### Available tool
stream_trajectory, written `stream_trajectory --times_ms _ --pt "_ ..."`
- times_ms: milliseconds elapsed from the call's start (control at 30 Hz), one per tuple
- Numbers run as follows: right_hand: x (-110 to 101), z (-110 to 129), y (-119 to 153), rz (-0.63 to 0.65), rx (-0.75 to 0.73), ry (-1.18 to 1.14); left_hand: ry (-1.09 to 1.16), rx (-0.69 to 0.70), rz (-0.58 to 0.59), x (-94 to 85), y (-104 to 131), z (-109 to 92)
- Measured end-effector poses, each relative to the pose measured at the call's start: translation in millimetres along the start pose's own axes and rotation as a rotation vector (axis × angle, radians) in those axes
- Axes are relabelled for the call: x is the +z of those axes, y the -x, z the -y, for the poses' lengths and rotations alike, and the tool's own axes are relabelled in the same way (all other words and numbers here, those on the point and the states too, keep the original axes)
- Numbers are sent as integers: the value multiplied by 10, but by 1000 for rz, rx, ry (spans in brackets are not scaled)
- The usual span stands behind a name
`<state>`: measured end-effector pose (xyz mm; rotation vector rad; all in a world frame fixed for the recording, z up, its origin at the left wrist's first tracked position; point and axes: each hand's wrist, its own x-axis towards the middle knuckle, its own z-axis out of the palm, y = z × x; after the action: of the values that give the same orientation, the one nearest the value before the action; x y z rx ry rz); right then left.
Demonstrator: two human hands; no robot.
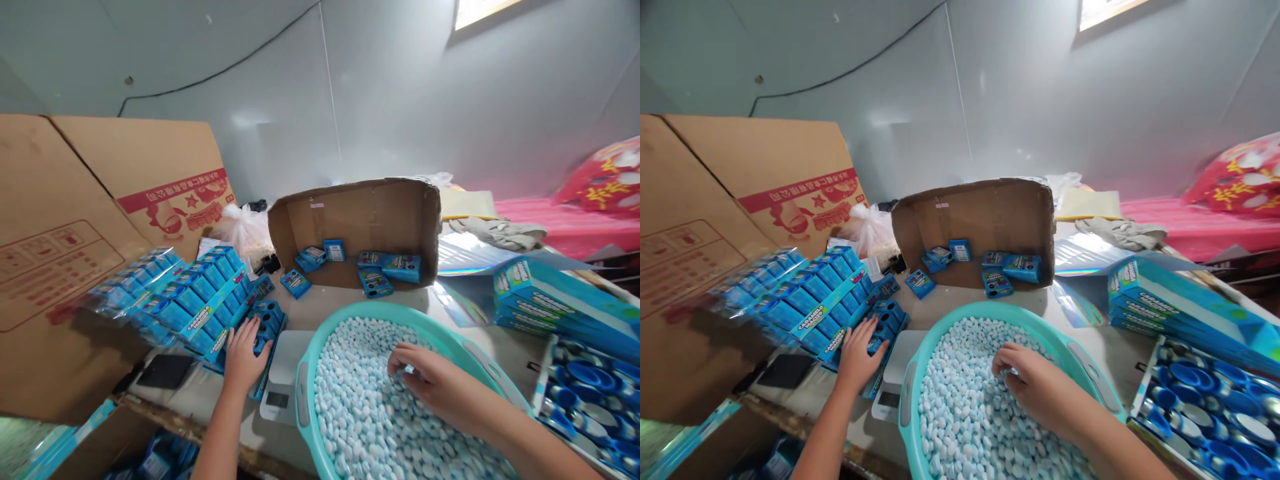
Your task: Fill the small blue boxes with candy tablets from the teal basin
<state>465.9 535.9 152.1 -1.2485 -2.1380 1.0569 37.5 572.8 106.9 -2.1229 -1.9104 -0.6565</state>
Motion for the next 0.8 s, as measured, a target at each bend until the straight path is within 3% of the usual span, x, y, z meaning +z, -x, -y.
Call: stream_trajectory --times_ms 233,433,633,700,800 --pt "14 21 -9 0 -8 -1 -74 -123 -144 117 -48 -137" --pt "1 43 -7 8 0 6 -78 -126 -203 225 -56 -89" --pt "48 30 -7 -31 -49 16 -73 -31 -176 68 -10 -43" --pt "79 9 16 -101 -77 -7 -66 -41 -287 -23 123 -95" --pt "22 -15 -47 -247 -154 22 44 -131 -541 -73 542 -284"
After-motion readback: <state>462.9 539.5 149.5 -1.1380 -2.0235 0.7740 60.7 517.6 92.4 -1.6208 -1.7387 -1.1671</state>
